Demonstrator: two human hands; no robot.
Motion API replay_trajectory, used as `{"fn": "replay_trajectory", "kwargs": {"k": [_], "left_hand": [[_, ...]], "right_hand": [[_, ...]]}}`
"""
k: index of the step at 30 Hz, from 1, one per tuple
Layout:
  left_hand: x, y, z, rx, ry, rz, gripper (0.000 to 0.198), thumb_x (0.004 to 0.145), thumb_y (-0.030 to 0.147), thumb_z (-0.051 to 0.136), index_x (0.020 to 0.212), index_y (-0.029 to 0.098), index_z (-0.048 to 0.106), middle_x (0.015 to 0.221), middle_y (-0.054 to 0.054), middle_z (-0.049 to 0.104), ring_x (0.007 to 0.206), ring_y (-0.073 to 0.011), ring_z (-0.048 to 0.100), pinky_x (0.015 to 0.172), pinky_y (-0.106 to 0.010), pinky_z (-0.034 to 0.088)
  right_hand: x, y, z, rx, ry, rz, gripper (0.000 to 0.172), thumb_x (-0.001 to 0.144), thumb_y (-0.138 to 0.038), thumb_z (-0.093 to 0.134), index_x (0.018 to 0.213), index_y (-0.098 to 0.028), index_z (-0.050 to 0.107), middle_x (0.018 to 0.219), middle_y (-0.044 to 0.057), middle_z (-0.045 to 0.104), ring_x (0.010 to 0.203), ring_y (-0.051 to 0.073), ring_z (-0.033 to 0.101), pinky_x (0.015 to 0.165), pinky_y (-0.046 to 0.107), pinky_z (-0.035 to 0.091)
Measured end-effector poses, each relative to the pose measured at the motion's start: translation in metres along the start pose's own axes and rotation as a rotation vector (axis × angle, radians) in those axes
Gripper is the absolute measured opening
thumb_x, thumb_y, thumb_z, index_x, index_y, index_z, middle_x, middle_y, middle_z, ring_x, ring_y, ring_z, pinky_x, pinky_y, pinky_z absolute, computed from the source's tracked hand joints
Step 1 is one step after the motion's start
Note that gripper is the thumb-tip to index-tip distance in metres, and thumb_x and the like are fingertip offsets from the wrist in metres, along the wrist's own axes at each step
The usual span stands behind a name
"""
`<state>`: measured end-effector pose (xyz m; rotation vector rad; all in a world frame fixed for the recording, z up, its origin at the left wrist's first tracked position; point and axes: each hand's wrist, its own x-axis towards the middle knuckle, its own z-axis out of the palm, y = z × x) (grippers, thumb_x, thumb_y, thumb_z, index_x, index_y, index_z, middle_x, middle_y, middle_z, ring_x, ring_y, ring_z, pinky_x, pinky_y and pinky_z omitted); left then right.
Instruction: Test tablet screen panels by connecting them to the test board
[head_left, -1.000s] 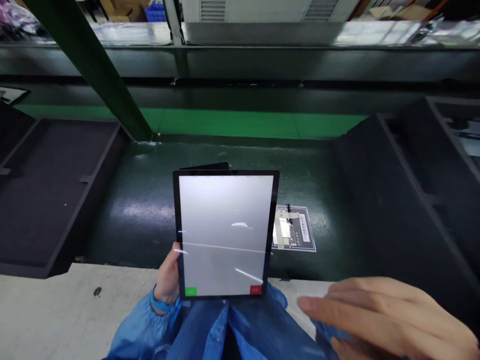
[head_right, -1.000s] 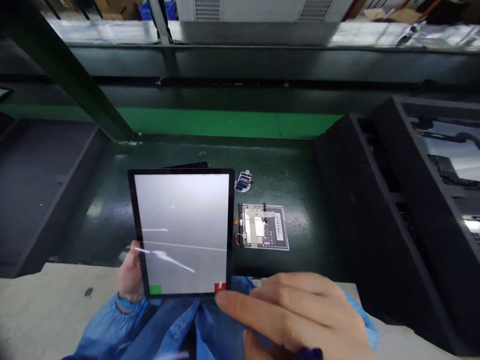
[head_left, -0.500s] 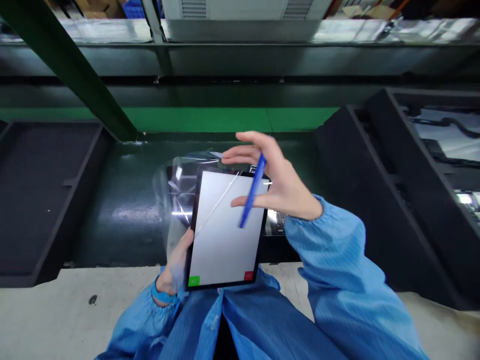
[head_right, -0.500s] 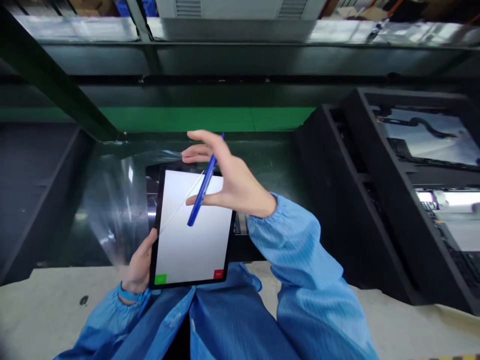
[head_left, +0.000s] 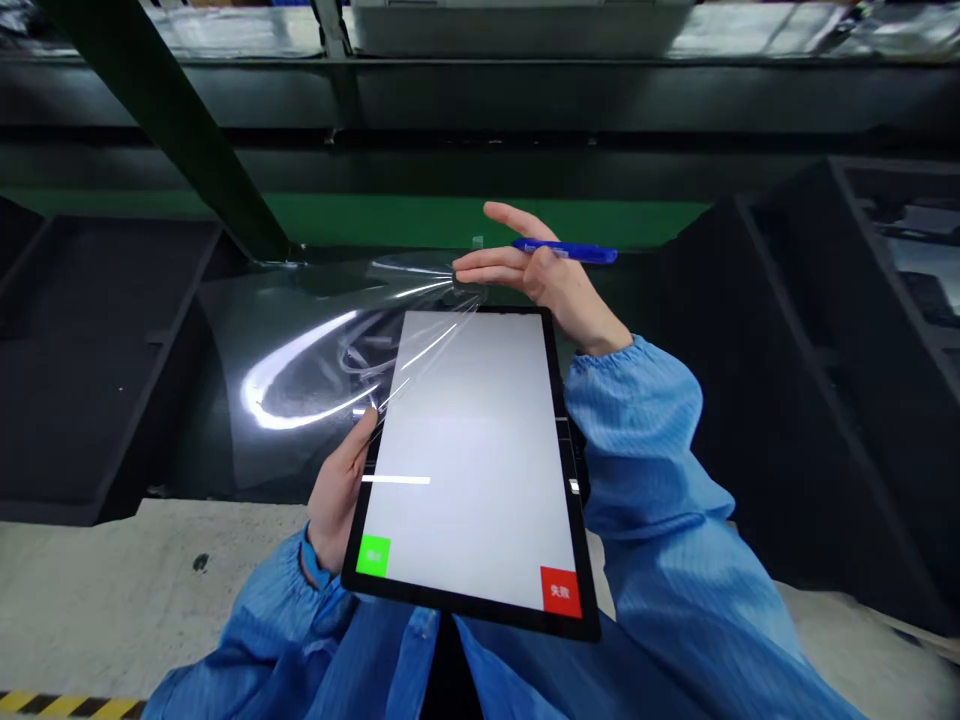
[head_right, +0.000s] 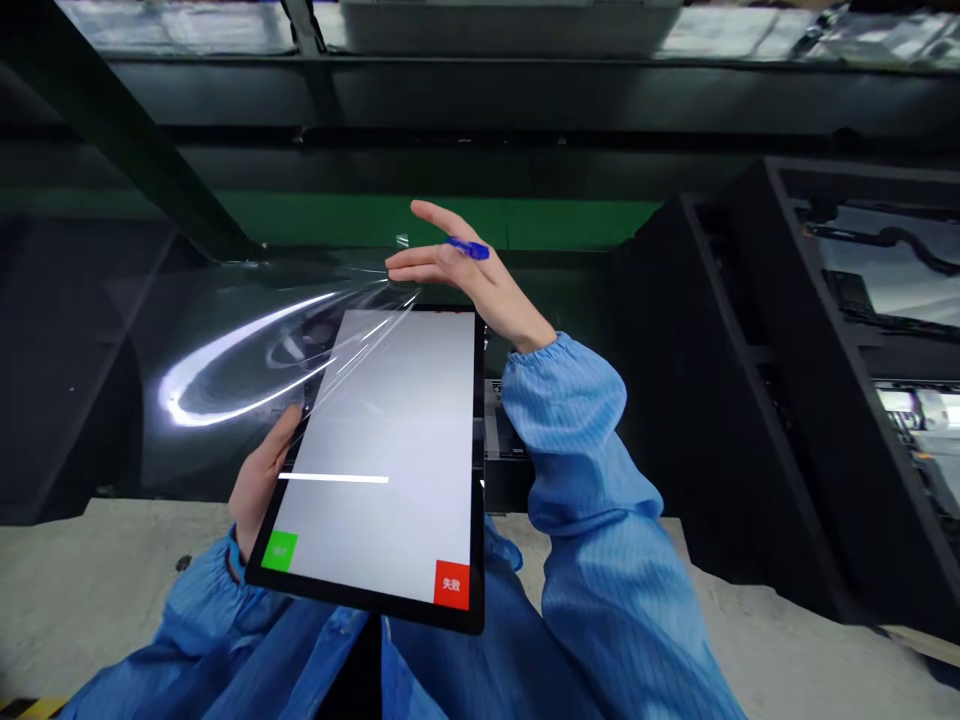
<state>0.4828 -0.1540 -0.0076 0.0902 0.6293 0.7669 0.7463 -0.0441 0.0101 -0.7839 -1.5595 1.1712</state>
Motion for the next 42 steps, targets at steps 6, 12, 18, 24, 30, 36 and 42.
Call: {"fn": "replay_trajectory", "kwargs": {"k": [6, 12, 18, 24, 30, 36, 42], "left_hand": [[0.0, -0.002, 0.029, 0.113, 0.298, 0.274, 0.04, 0.095, 0.016, 0.055, 0.13, 0.03, 0.067, 0.11, 0.011, 0.077, 0.129, -0.0199, 0.059, 0.108, -0.025, 0.048], [-0.001, -0.001, 0.049, 0.163, 0.347, 0.286, 0.036, 0.093, 0.014, 0.06, 0.125, 0.026, 0.069, 0.114, 0.008, 0.076, 0.131, -0.0218, 0.058, 0.109, -0.028, 0.049], [0.0, -0.001, 0.052, 0.265, 0.419, 0.351, 0.033, 0.09, 0.009, 0.06, 0.115, 0.026, 0.073, 0.114, 0.009, 0.076, 0.139, -0.0211, 0.049, 0.11, -0.024, 0.047], [-0.001, 0.0, 0.056, 0.482, 0.58, 0.483, 0.03, 0.085, -0.002, 0.057, 0.087, 0.022, 0.076, 0.111, 0.012, 0.076, 0.15, -0.0178, 0.028, 0.118, -0.022, 0.035], [0.0, 0.001, 0.054, 0.379, 0.551, 0.414, 0.038, 0.088, 0.001, 0.051, 0.106, 0.026, 0.074, 0.123, 0.016, 0.071, 0.151, -0.0189, 0.024, 0.115, -0.027, 0.041], [0.0, 0.001, 0.045, 0.325, 0.572, 0.464, 0.049, 0.087, -0.005, 0.047, 0.115, 0.027, 0.073, 0.111, 0.015, 0.076, 0.143, -0.018, 0.042, 0.107, -0.02, 0.047], [0.001, 0.002, 0.038, 0.263, 0.412, 0.374, 0.053, 0.093, 0.007, 0.049, 0.138, 0.033, 0.061, 0.115, 0.013, 0.075, 0.136, -0.0194, 0.05, 0.105, -0.022, 0.05]], "right_hand": [[0.009, 0.02, -0.002, 0.14, 0.095, 0.088, 0.07, 0.087, -0.079, 0.047, 0.134, -0.027, 0.049, 0.115, 0.003, 0.074, 0.115, 0.025, 0.068, 0.104, 0.043, 0.053], [0.011, 0.026, -0.005, 0.214, 0.125, 0.132, 0.064, 0.089, -0.076, 0.048, 0.128, -0.026, 0.051, 0.11, 0.003, 0.076, 0.11, 0.02, 0.07, 0.1, 0.034, 0.055], [0.016, 0.037, -0.002, 0.262, 0.209, 0.138, 0.066, 0.087, -0.078, 0.047, 0.123, -0.023, 0.056, 0.1, 0.005, 0.077, 0.098, 0.021, 0.074, 0.089, 0.034, 0.059], [0.015, 0.036, 0.003, 0.233, 0.249, 0.157, 0.059, 0.087, -0.077, 0.047, 0.116, -0.027, 0.062, 0.097, 0.004, 0.077, 0.1, 0.024, 0.074, 0.088, 0.038, 0.061], [0.014, 0.032, 0.004, 0.207, 0.24, 0.181, 0.062, 0.083, -0.082, 0.047, 0.115, -0.031, 0.061, 0.099, 0.003, 0.076, 0.105, 0.025, 0.072, 0.093, 0.041, 0.061], [0.014, 0.029, 0.004, 0.208, 0.235, 0.184, 0.069, 0.082, -0.083, 0.044, 0.123, -0.03, 0.056, 0.101, 0.0, 0.076, 0.109, 0.024, 0.069, 0.1, 0.043, 0.056], [0.012, 0.022, -0.001, 0.158, 0.176, 0.188, 0.073, 0.079, -0.084, 0.05, 0.126, -0.028, 0.053, 0.111, 0.004, 0.074, 0.115, 0.027, 0.067, 0.101, 0.043, 0.055]]}}
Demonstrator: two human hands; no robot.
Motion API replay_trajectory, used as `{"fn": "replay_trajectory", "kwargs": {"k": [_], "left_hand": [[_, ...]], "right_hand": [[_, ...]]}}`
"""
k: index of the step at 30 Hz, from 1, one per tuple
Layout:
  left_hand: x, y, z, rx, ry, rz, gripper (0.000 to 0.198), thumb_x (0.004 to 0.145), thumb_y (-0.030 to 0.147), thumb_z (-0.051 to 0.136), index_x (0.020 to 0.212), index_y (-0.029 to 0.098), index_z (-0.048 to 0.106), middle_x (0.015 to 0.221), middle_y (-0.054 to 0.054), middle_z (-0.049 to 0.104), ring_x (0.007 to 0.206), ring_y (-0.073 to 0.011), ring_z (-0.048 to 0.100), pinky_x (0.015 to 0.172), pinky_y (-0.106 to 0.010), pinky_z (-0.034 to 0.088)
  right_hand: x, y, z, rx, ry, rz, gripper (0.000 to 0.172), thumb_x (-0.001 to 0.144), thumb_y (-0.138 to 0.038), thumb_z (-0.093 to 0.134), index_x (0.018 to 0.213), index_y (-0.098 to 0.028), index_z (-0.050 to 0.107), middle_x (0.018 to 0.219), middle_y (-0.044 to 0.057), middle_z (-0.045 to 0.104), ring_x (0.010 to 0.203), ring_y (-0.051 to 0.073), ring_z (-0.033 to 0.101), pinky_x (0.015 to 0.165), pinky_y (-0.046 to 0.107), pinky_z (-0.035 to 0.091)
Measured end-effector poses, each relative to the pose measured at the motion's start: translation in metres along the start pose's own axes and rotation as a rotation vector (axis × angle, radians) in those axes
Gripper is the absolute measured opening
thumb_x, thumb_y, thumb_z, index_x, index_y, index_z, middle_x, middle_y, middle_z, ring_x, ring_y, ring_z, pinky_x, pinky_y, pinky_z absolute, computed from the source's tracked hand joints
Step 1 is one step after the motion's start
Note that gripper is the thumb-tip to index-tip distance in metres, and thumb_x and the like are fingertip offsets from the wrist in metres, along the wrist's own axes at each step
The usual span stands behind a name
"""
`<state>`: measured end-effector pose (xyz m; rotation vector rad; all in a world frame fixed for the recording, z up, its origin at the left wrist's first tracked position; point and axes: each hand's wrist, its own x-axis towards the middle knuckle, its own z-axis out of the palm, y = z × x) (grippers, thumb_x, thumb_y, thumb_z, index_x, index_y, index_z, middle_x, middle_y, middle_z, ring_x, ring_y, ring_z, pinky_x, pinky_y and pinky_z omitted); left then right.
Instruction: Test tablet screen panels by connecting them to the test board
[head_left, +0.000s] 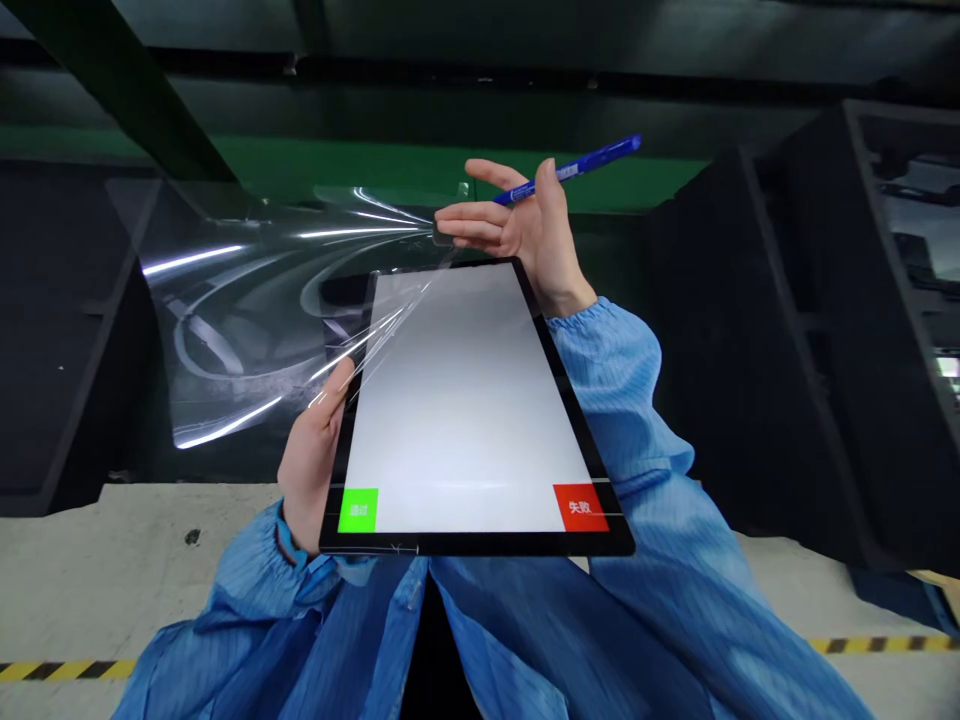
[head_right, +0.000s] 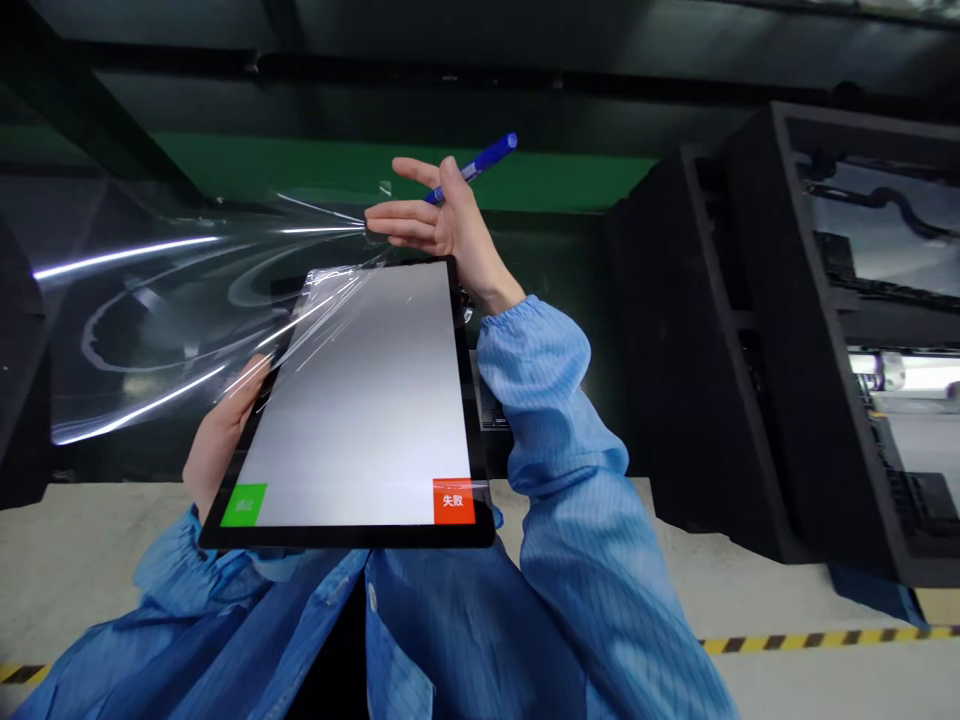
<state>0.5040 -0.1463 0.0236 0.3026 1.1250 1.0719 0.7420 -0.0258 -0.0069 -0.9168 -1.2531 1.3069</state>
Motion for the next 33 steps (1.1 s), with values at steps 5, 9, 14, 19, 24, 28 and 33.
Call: {"fn": "replay_trajectory", "kwargs": {"k": [5, 9, 14, 19, 24, 28, 33], "left_hand": [[0.0, 0.001, 0.002, 0.053, 0.024, 0.054, 0.052, 0.093, 0.005, 0.049, 0.136, 0.031, 0.062, 0.114, 0.012, 0.076, 0.14, -0.0192, 0.046, 0.108, -0.023, 0.046], [-0.001, 0.002, 0.005, 0.088, 0.108, 0.08, 0.052, 0.089, 0.0, 0.05, 0.13, 0.028, 0.066, 0.112, 0.012, 0.076, 0.143, -0.0191, 0.041, 0.11, -0.024, 0.044], [-0.002, 0.002, 0.006, 0.1, 0.167, 0.055, 0.05, 0.091, 0.001, 0.051, 0.131, 0.026, 0.065, 0.12, 0.013, 0.074, 0.143, -0.0201, 0.04, 0.108, -0.022, 0.045], [-0.003, 0.0, 0.009, 0.082, 0.142, 0.042, 0.056, 0.092, 0.004, 0.053, 0.14, 0.032, 0.057, 0.124, 0.015, 0.071, 0.141, -0.0192, 0.042, 0.109, -0.022, 0.045], [-0.004, -0.001, 0.015, 0.116, 0.221, 0.003, 0.062, 0.092, 0.004, 0.052, 0.146, 0.035, 0.05, 0.136, 0.018, 0.063, 0.146, -0.0169, 0.032, 0.115, -0.022, 0.037], [-0.003, -0.003, 0.012, 0.047, 0.049, -0.053, 0.061, 0.095, 0.017, 0.056, 0.15, 0.04, 0.042, 0.136, 0.017, 0.063, 0.144, -0.0216, 0.037, 0.116, -0.032, 0.041], [0.0, -0.005, 0.004, 0.012, 0.059, -0.085, 0.055, 0.097, 0.023, 0.053, 0.15, 0.037, 0.043, 0.134, 0.013, 0.066, 0.142, -0.0212, 0.044, 0.112, -0.031, 0.046]], "right_hand": [[-0.002, -0.004, 0.002, -0.018, 0.007, 0.025, 0.08, 0.075, -0.087, 0.049, 0.129, -0.029, 0.052, 0.112, 0.003, 0.074, 0.118, 0.027, 0.065, 0.097, 0.042, 0.055], [-0.003, -0.003, 0.01, 0.04, 0.078, -0.024, 0.074, 0.081, -0.087, 0.038, 0.121, -0.027, 0.054, 0.101, 0.0, 0.077, 0.107, 0.024, 0.07, 0.1, 0.04, 0.052], [-0.001, 0.0, 0.02, 0.053, 0.206, -0.045, 0.078, 0.088, -0.085, 0.023, 0.118, -0.021, 0.055, 0.089, 0.001, 0.078, 0.091, 0.019, 0.073, 0.087, 0.032, 0.058], [0.001, 0.001, 0.019, 0.048, 0.198, -0.063, 0.079, 0.091, -0.083, 0.018, 0.118, -0.02, 0.057, 0.089, 0.002, 0.078, 0.089, 0.018, 0.075, 0.082, 0.029, 0.059], [0.0, 0.001, 0.01, 0.071, 0.135, -0.082, 0.077, 0.09, -0.083, 0.027, 0.12, -0.018, 0.056, 0.092, 0.004, 0.079, 0.091, 0.018, 0.075, 0.079, 0.025, 0.06], [0.0, 0.002, 0.008, 0.078, 0.128, -0.104, 0.075, 0.093, -0.08, 0.027, 0.122, -0.017, 0.056, 0.094, 0.006, 0.079, 0.091, 0.018, 0.075, 0.079, 0.025, 0.06], [-0.001, -0.002, 0.018, 0.076, 0.215, -0.085, 0.077, 0.092, -0.081, 0.017, 0.117, -0.02, 0.056, 0.086, 0.001, 0.078, 0.086, 0.016, 0.075, 0.078, 0.025, 0.06]]}}
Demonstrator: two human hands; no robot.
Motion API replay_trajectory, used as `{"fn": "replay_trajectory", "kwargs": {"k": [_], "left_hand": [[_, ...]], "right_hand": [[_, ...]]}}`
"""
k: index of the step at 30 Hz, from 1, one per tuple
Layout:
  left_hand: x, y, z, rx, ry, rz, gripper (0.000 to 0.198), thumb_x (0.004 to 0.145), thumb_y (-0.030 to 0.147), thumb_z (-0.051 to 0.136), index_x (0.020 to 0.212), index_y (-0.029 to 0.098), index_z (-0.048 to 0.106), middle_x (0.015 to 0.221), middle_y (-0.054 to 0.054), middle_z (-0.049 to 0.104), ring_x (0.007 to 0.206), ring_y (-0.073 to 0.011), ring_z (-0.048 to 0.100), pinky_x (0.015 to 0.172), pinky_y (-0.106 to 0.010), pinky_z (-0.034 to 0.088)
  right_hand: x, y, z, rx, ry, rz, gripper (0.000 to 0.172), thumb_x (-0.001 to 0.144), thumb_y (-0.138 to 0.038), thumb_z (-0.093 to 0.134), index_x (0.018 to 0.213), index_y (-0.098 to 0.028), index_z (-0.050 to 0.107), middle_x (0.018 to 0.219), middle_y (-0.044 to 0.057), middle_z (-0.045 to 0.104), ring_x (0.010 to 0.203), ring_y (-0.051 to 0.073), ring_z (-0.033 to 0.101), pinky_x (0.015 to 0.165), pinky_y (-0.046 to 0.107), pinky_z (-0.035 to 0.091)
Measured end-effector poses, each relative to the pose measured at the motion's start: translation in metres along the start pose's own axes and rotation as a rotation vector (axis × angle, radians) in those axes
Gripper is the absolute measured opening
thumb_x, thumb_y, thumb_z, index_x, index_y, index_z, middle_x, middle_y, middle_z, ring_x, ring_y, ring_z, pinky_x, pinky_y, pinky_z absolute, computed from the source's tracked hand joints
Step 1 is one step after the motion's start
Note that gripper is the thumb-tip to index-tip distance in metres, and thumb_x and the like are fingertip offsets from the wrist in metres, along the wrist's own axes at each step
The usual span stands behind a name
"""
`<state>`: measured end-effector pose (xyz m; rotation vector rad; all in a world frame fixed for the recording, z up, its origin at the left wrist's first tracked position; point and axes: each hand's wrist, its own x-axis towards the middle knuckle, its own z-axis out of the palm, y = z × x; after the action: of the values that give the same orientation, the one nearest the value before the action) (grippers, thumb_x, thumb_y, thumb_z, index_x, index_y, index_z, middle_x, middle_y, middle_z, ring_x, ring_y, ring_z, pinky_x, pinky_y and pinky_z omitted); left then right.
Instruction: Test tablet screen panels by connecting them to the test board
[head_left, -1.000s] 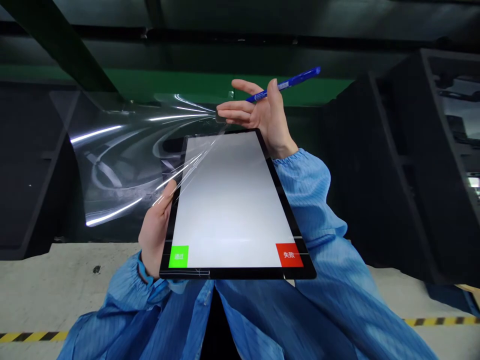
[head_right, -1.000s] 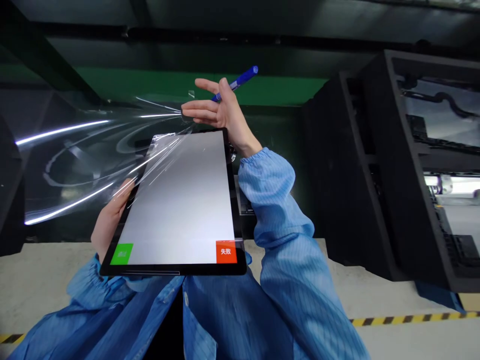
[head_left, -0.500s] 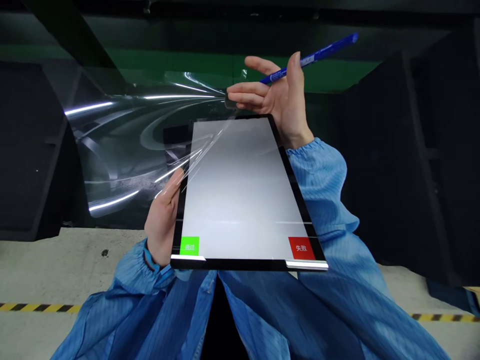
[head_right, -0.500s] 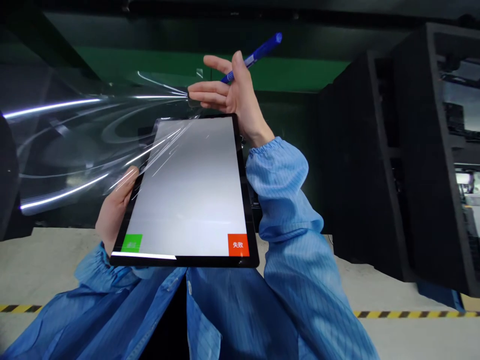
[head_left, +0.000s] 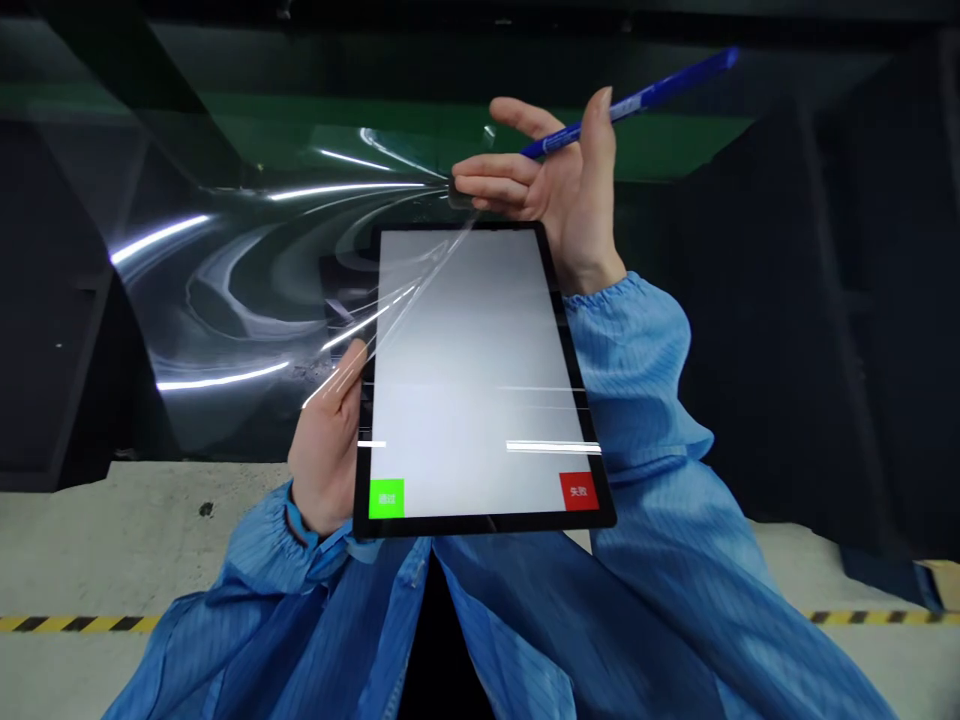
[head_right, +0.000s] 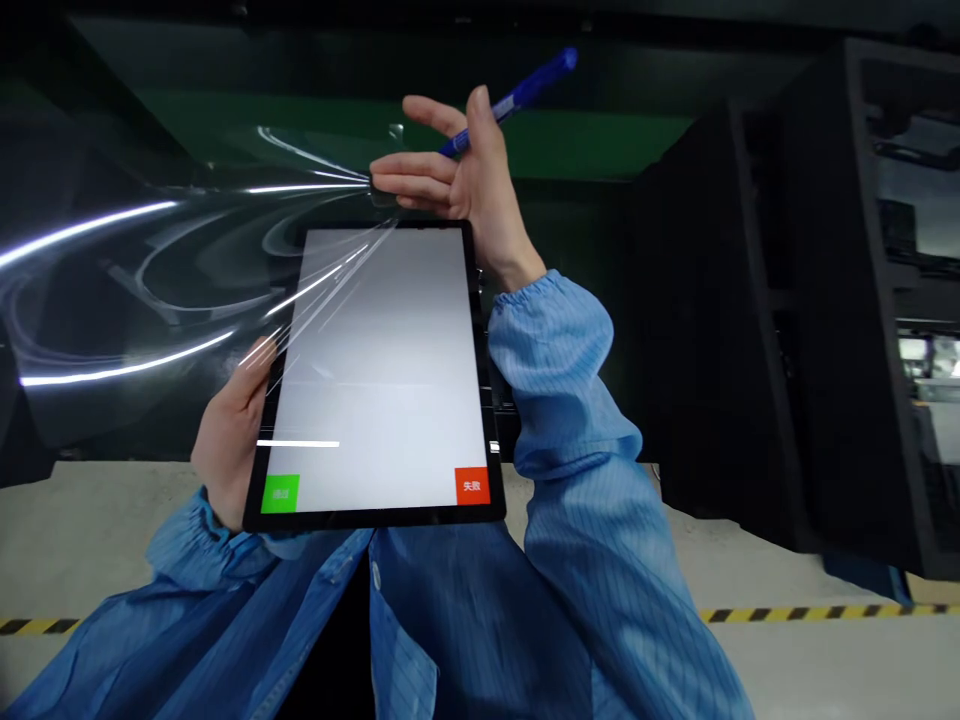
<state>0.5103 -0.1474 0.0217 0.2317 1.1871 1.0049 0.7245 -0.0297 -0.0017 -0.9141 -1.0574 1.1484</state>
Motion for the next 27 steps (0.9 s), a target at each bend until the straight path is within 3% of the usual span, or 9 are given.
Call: {"fn": "replay_trajectory", "kwargs": {"k": [4, 9, 15, 19, 22, 25, 27], "left_hand": [[0.004, -0.001, -0.002, -0.021, -0.006, -0.065, 0.044, 0.101, 0.025, 0.042, 0.144, 0.031, 0.054, 0.127, 0.008, 0.071, 0.137, -0.0211, 0.051, 0.108, -0.03, 0.051], [0.007, -0.003, -0.001, 0.02, 0.14, 0.111, 0.047, 0.098, 0.011, 0.041, 0.137, 0.029, 0.06, 0.115, 0.011, 0.075, 0.137, -0.0147, 0.05, 0.104, -0.018, 0.049], [0.01, -0.003, -0.004, -0.073, -0.126, -0.157, 0.043, 0.1, 0.032, 0.041, 0.137, 0.023, 0.061, 0.122, 0.001, 0.074, 0.137, -0.024, 0.051, 0.11, -0.035, 0.048], [0.015, -0.006, -0.005, -0.09, -0.141, -0.128, 0.044, 0.101, 0.032, 0.039, 0.138, 0.021, 0.059, 0.129, -0.002, 0.07, 0.14, -0.0226, 0.048, 0.113, -0.034, 0.044], [0.019, -0.008, -0.008, -0.085, -0.199, -0.131, 0.044, 0.101, 0.036, 0.04, 0.136, 0.021, 0.061, 0.131, -0.004, 0.069, 0.14, -0.024, 0.048, 0.113, -0.035, 0.044], [0.021, -0.009, -0.012, -0.081, -0.219, -0.138, 0.043, 0.1, 0.035, 0.041, 0.136, 0.021, 0.06, 0.13, -0.003, 0.07, 0.138, -0.0247, 0.05, 0.113, -0.036, 0.045], [0.022, -0.009, -0.014, -0.09, -0.178, -0.101, 0.042, 0.101, 0.033, 0.042, 0.137, 0.023, 0.06, 0.127, 0.0, 0.072, 0.135, -0.0235, 0.053, 0.112, -0.034, 0.046]], "right_hand": [[-0.002, -0.001, 0.001, 0.019, -0.039, -0.026, 0.076, 0.094, -0.081, 0.02, 0.119, -0.019, 0.055, 0.087, -0.001, 0.078, 0.088, 0.015, 0.074, 0.082, 0.026, 0.059], [-0.001, 0.0, -0.004, -0.022, -0.072, -0.046, 0.075, 0.093, -0.081, 0.019, 0.12, -0.021, 0.055, 0.091, -0.002, 0.078, 0.093, 0.018, 0.074, 0.088, 0.03, 0.06], [0.0, -0.002, 0.002, -0.038, -0.03, -0.048, 0.088, 0.087, -0.087, 0.009, 0.119, -0.019, 0.055, 0.087, -0.001, 0.078, 0.088, 0.016, 0.074, 0.085, 0.03, 0.061], [-0.004, -0.009, 0.007, -0.013, -0.002, -0.043, 0.089, 0.094, -0.075, -0.005, 0.121, -0.014, 0.054, 0.085, 0.002, 0.078, 0.083, 0.014, 0.075, 0.076, 0.023, 0.059], [-0.009, -0.016, 0.008, -0.065, 0.003, -0.044, 0.092, 0.096, -0.066, -0.015, 0.126, -0.01, 0.051, 0.089, 0.004, 0.078, 0.086, 0.014, 0.075, 0.079, 0.023, 0.059], [-0.012, -0.02, 0.008, -0.144, -0.025, -0.001, 0.084, 0.099, -0.058, -0.016, 0.125, -0.016, 0.052, 0.096, 0.002, 0.076, 0.094, 0.014, 0.073, 0.087, 0.023, 0.058], [-0.011, -0.019, 0.005, -0.194, -0.023, -0.012, 0.083, 0.098, -0.062, -0.014, 0.118, -0.019, 0.055, 0.093, 0.002, 0.074, 0.089, 0.014, 0.073, 0.087, 0.024, 0.059]]}}
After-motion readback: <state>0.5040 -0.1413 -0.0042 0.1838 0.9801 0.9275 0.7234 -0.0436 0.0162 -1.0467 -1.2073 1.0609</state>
